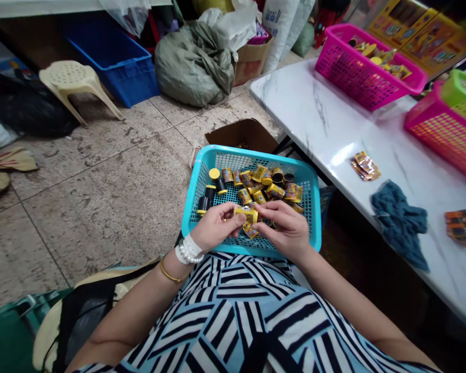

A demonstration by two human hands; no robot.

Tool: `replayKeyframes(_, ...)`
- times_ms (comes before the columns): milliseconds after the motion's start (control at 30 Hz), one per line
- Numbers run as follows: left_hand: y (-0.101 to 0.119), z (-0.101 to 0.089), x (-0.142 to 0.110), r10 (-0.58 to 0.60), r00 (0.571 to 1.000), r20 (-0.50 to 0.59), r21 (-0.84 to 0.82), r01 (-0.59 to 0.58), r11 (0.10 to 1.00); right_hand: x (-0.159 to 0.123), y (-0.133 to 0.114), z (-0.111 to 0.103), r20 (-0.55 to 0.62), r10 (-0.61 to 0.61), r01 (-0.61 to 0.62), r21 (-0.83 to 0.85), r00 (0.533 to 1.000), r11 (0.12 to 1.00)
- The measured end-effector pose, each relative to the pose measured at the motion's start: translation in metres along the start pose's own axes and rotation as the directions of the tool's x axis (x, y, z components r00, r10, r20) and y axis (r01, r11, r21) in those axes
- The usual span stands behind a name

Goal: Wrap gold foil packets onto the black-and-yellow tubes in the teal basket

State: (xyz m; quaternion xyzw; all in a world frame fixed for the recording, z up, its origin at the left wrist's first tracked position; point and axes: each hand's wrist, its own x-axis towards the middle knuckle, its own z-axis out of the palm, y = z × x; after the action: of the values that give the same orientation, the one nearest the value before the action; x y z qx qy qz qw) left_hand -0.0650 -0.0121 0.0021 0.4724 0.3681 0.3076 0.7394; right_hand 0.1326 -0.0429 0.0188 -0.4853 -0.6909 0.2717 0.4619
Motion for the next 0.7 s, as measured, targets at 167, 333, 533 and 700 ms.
replayKeyframes(167, -0.001, 0.005, 0.002, 0.069, 0.998, -0.011, -0.004, -0.069, 0.998, -0.007, 0.0, 0.009, -0.072, 0.18, -0.172, 0.114, 0.981, 0.979)
replayKeyframes(333, -0.003, 0.007, 0.002, 0.058, 0.998, -0.003, -0.06, -0.058, 0.997, -0.006, -0.005, 0.009, -0.022, 0.174, -0.173, 0.069, 0.984, 0.983)
replayKeyframes(533, -0.009, 0.004, 0.003, -0.041, 0.997, -0.063, -0.18, 0.029, 0.983, -0.008, 0.003, 0.008, 0.02, 0.177, -0.177, 0.03, 0.984, 0.984)
replayKeyframes(700, -0.01, 0.005, 0.004, 0.013, 0.997, -0.071, -0.106, -0.021, 0.994, -0.011, 0.008, 0.016, 0.039, 0.303, -0.305, 0.154, 0.952, 0.94)
